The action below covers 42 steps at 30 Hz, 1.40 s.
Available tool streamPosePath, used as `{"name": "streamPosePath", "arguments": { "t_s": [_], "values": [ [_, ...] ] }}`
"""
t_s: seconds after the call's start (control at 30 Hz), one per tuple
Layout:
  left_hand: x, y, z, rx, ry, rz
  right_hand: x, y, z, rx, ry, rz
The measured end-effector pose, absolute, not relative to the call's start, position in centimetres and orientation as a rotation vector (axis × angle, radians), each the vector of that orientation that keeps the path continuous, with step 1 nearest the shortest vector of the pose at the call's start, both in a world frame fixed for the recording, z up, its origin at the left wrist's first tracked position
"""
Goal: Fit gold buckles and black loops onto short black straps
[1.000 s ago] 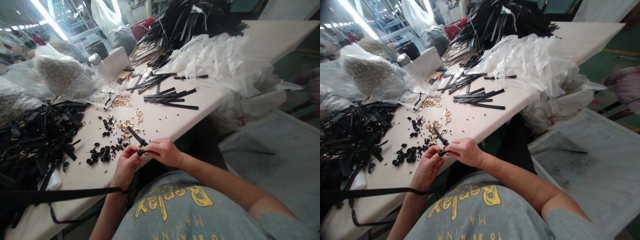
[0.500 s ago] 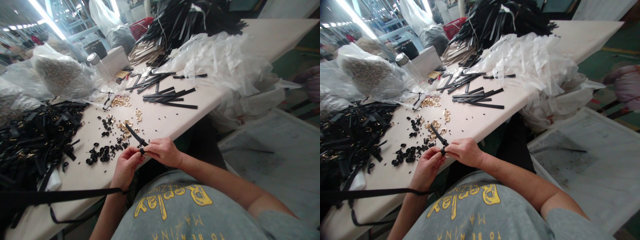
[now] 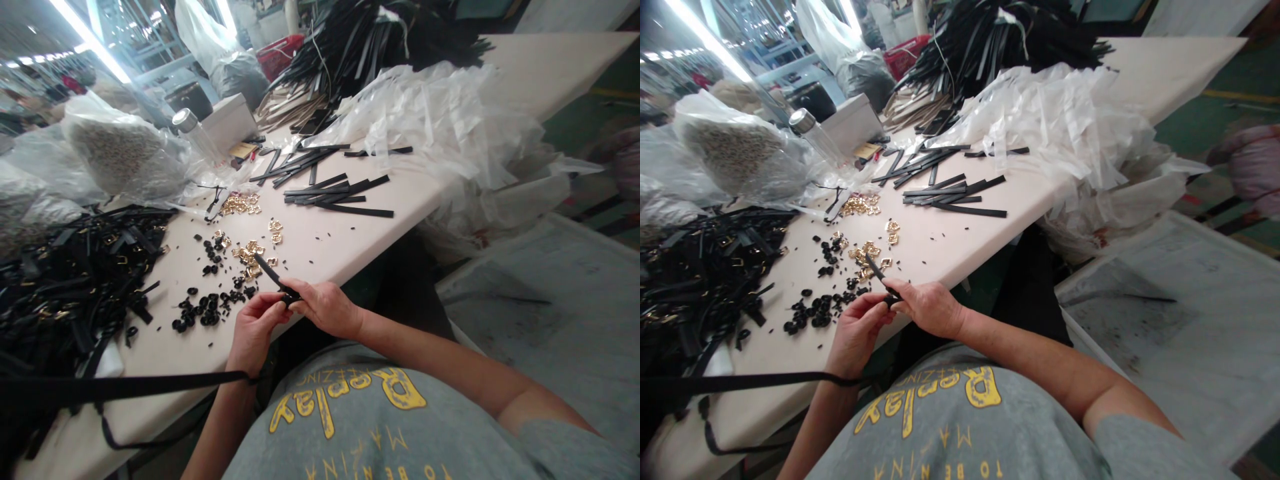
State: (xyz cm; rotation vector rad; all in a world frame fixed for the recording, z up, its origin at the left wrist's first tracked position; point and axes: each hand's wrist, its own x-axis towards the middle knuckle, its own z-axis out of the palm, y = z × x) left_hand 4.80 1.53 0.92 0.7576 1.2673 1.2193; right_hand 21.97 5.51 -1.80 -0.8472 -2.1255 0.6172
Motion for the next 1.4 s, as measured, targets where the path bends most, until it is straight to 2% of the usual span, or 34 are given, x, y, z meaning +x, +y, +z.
{"name": "streamPosePath", "arguments": {
  "t_s": [0.47, 0.73, 1.0, 1.2, 1.3, 1.4],
  "values": [
    [6.0, 1.2, -0.2, 0.924, 1.31, 1.265, 21.7, 5.3, -2.0, -0.743, -1.907, 0.848],
    [6.8, 0.8, 0.2, 0.62, 1.172, 1.359, 21.6, 4.6, -1.5, -0.675, -1.898, 0.976],
    [5.8, 0.4, -0.5, 0.929, 1.378, 1.517, 21.4, 4.2, -2.0, -0.692, -1.516, 1.46],
    [6.1, 0.3, -0.5, 0.934, 1.335, 1.502, 21.2, 4.0, -1.5, -0.602, -1.448, 1.639],
    [6.4, 0.4, -0.1, 0.822, 1.261, 1.488, 21.3, 3.8, -1.1, -0.567, -1.453, 1.659],
    [6.4, 0.5, 0.0, 0.8, 1.235, 1.492, 21.4, 3.7, -0.8, -0.623, -1.562, 1.538]
  ]
}}
